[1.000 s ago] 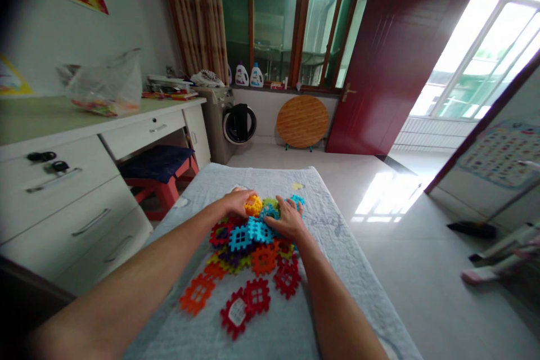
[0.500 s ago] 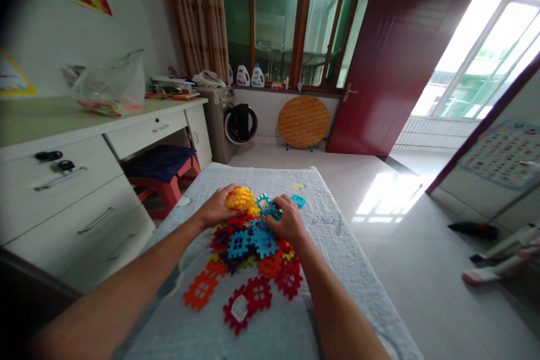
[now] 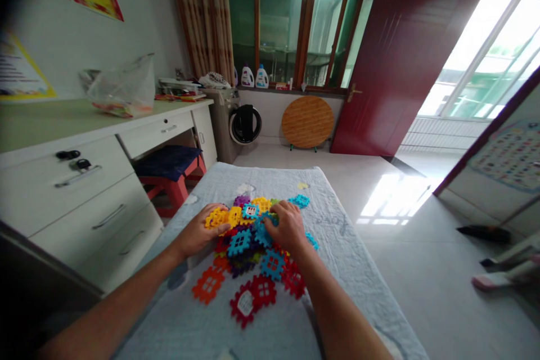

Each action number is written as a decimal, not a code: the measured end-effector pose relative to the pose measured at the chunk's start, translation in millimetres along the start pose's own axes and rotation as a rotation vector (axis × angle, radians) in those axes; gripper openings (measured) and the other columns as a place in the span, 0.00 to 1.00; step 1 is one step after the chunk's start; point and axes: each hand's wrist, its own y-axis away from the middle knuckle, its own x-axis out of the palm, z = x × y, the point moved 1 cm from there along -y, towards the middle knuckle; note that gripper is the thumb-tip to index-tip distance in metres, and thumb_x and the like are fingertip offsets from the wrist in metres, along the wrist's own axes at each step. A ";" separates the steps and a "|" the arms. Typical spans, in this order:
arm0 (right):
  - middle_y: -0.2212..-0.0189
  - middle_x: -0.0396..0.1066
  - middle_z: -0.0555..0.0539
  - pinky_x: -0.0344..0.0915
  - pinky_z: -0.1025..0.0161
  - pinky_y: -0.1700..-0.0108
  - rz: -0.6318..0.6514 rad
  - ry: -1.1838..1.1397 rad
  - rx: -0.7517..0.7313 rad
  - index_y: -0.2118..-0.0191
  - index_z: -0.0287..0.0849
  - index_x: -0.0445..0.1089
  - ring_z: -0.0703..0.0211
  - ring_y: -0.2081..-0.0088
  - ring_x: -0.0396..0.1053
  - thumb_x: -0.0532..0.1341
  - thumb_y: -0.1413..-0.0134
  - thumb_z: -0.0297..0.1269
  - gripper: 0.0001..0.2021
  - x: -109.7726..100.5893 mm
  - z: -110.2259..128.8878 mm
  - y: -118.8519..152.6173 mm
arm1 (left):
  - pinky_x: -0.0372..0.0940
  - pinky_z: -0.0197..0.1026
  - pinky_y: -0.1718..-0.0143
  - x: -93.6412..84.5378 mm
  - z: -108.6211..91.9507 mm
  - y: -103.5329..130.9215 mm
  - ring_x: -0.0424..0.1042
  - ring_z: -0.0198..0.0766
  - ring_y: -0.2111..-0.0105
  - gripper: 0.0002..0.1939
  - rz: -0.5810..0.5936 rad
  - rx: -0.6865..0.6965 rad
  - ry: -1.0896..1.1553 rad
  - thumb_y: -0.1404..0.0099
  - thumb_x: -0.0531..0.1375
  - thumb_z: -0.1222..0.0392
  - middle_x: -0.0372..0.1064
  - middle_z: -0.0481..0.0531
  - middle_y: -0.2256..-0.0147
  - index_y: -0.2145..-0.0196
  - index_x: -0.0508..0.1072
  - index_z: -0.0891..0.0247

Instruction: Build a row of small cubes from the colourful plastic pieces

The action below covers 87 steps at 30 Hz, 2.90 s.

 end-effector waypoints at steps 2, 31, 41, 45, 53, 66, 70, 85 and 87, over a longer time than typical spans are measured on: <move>0.68 0.68 0.48 0.56 0.61 0.58 -0.049 -0.002 0.065 0.67 0.43 0.68 0.58 0.63 0.65 0.59 0.49 0.43 0.09 -1.0 -3.8 -0.1 | 0.63 0.46 0.53 1.2 -0.8 3.6 0.70 0.44 0.58 0.25 0.019 -0.070 0.125 0.48 0.62 0.44 0.70 0.53 0.58 0.57 0.69 0.62; 0.52 0.69 0.38 0.61 0.53 0.55 0.563 0.248 0.227 0.48 0.44 0.64 0.45 0.52 0.67 0.59 0.55 0.52 0.28 86.6 45.6 -108.8 | 0.62 0.53 0.50 3.3 27.7 16.6 0.63 0.49 0.50 0.37 -0.178 0.036 -0.163 0.52 0.64 0.42 0.58 0.58 0.52 0.47 0.62 0.62; 0.51 0.63 0.32 0.60 0.47 0.52 0.535 0.305 0.246 0.55 0.37 0.70 0.40 0.51 0.64 0.63 0.61 0.45 0.25 108.8 56.8 -112.5 | 0.55 0.56 0.43 8.5 30.0 17.6 0.58 0.51 0.45 0.40 -0.130 0.097 -0.176 0.52 0.65 0.44 0.56 0.59 0.47 0.45 0.58 0.62; 0.56 0.66 0.37 0.63 0.59 0.57 0.512 0.180 0.131 0.59 0.38 0.71 0.52 0.57 0.67 0.62 0.60 0.38 0.18 100.1 57.6 -113.2 | 0.54 0.56 0.43 9.0 29.0 18.5 0.57 0.50 0.44 0.38 -0.128 0.105 -0.174 0.50 0.64 0.46 0.56 0.58 0.47 0.44 0.58 0.60; 0.68 0.72 0.51 0.60 0.68 0.62 0.338 -0.173 -0.082 0.59 0.42 0.71 0.63 0.66 0.66 0.55 0.55 0.27 0.15 40.6 67.5 -93.3 | 0.54 0.51 0.42 9.9 34.0 18.8 0.60 0.44 0.45 0.21 -0.137 0.071 -0.114 0.37 0.52 0.55 0.61 0.57 0.48 0.46 0.60 0.61; 0.57 0.74 0.51 0.61 0.62 0.50 0.504 -0.333 -0.289 0.55 0.47 0.71 0.61 0.55 0.68 0.52 0.51 0.23 0.20 10.4 78.7 -29.0 | 0.62 0.46 0.50 2.4 3.7 25.0 0.70 0.42 0.55 0.15 -0.122 0.076 -0.107 0.36 0.50 0.54 0.71 0.52 0.57 0.56 0.69 0.59; 0.61 0.75 0.49 0.63 0.63 0.53 0.341 -0.284 -0.075 0.59 0.43 0.72 0.61 0.58 0.70 0.52 0.48 0.28 0.15 7.9 50.2 -44.1 | 0.60 0.49 0.48 -1.3 7.2 22.0 0.67 0.45 0.53 0.17 -0.179 0.133 -0.197 0.37 0.52 0.49 0.69 0.54 0.57 0.57 0.71 0.60; 0.56 0.72 0.43 0.65 0.62 0.62 0.700 0.180 0.256 0.53 0.43 0.71 0.50 0.59 0.70 0.68 0.67 0.49 0.30 61.0 -13.2 -103.2 | 0.39 0.68 0.42 28.8 -6.5 45.9 0.34 0.66 0.37 0.58 0.242 0.234 -0.501 0.64 0.67 0.35 0.38 0.58 0.36 0.37 0.49 0.47; 0.62 0.74 0.45 0.63 0.65 0.65 0.719 0.126 0.244 0.58 0.41 0.73 0.54 0.63 0.70 0.68 0.67 0.48 0.26 58.7 -14.8 -103.3 | 0.40 0.67 0.41 30.0 -10.0 46.2 0.36 0.65 0.37 0.56 0.226 0.208 -0.518 0.63 0.67 0.36 0.38 0.57 0.36 0.38 0.51 0.47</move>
